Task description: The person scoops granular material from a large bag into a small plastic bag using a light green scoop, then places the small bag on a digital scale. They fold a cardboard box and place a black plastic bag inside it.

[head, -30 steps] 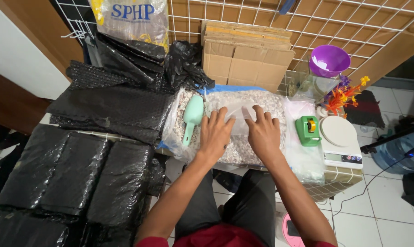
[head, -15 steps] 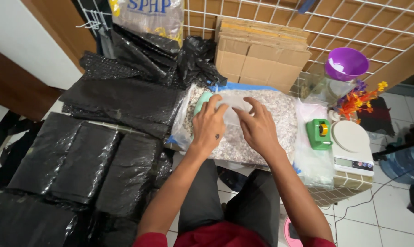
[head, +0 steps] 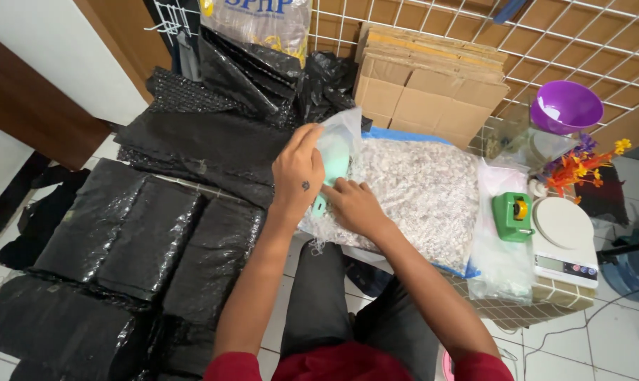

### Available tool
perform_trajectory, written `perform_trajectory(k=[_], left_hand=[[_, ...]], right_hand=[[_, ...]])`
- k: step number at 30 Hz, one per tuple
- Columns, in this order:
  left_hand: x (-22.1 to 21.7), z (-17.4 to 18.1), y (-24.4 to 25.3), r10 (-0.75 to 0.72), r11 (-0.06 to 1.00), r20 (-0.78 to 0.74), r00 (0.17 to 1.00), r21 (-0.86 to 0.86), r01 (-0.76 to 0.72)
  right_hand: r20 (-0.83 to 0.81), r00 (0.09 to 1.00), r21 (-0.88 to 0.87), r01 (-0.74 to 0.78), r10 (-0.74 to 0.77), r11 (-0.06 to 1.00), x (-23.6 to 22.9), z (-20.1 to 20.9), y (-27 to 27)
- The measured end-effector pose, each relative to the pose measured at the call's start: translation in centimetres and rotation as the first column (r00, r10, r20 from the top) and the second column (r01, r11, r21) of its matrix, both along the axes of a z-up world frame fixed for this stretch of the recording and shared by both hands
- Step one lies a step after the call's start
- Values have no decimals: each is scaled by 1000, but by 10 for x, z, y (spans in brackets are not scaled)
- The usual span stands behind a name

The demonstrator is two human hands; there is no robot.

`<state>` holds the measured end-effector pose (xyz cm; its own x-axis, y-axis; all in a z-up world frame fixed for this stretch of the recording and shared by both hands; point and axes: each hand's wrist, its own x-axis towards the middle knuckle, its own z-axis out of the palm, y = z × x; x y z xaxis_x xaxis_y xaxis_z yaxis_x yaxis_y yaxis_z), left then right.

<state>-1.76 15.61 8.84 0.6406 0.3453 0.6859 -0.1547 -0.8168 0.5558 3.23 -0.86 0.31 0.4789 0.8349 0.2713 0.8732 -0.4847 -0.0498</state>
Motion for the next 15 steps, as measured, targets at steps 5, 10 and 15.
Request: perform_trajectory(k=[5,10,15], left_hand=[[1,-2,2,-36,999,9,999,-11,36],[-1,4,7,-66,997,22,998,-50,67],[-8,18,10,-135,980,32,990,-146,138]], right_hand=[[115,993,-90,43,-32,995,26,-45,24],[105,993,-56,69,-63,996,31,-23,17],[-51,990,248,137,-128,959,44,-4,-7]])
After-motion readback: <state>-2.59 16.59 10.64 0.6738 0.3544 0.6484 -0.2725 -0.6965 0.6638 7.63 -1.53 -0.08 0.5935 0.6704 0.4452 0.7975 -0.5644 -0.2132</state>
